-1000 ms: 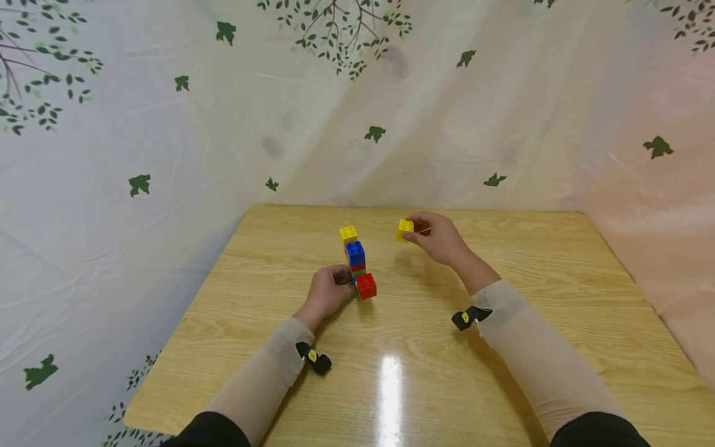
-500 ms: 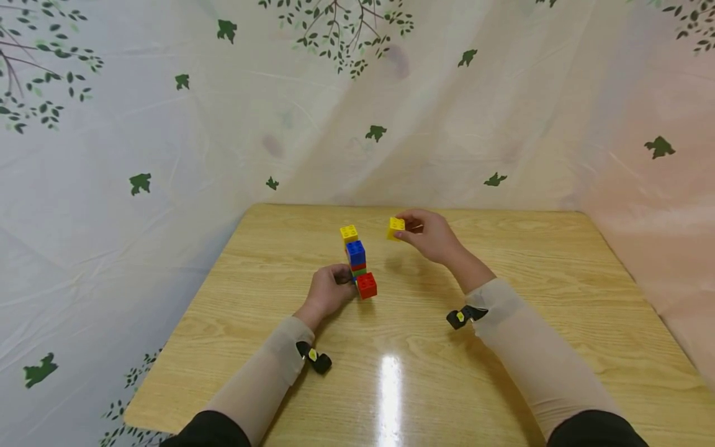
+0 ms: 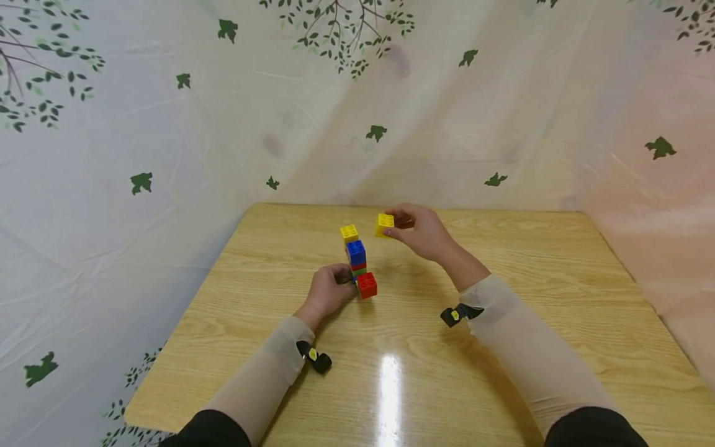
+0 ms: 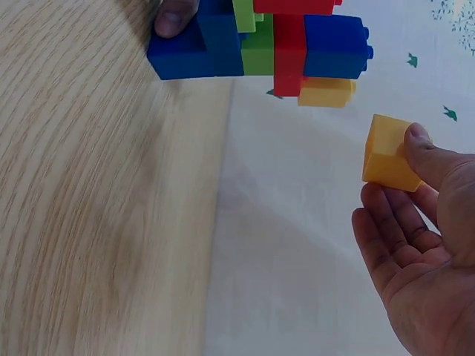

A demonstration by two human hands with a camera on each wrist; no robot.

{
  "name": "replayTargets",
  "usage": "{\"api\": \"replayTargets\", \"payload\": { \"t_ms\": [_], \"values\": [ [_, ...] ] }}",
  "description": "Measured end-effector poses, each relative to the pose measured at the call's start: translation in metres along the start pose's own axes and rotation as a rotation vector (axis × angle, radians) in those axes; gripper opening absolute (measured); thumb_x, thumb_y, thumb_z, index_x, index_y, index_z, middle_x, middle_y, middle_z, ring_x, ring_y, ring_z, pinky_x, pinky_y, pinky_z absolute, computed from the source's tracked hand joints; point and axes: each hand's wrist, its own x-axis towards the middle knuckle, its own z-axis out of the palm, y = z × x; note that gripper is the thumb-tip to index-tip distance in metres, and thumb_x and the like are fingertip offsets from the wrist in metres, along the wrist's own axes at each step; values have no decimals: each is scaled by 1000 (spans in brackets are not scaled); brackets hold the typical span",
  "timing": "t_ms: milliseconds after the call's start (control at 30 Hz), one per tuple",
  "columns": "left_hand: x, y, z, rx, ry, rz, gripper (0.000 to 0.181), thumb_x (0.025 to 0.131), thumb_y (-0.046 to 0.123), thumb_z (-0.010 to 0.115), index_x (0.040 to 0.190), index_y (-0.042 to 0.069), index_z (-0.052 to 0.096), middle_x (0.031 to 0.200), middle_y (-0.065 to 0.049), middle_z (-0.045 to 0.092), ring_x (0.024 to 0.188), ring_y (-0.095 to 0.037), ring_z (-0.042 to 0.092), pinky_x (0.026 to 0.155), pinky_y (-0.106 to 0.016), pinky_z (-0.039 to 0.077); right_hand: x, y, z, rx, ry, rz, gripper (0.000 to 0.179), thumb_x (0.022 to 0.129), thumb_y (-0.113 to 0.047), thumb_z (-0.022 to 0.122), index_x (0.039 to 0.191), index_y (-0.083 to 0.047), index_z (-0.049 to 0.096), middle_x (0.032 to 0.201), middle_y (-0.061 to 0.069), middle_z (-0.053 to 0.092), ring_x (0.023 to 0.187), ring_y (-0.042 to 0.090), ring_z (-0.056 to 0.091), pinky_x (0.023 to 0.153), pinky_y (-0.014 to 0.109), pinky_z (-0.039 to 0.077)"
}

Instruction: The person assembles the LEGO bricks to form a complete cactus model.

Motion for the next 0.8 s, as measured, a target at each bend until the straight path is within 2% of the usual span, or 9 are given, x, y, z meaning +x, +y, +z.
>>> {"api": "replayTargets", "payload": {
  "t_ms": [433,800],
  "values": [
    [0,0,0,3,2,4,21,87,5,84,107,8,78,99,-5,76,92,-18,68,89,-41,58,5,-21,8,45,-15,-52,35,98,-23,78,130,-11,70,115,3,71,103,22,67,97,43,56],
    [-2,1,0,-24,5,6,24,86,6,84,109,3,77,100,-5,77,95,-19,72,90,-40,59,8,-28,19,83,-52,-101,35,99,-21,75,132,-10,69,119,3,70,105,22,67,96,42,55]
  ]
}}
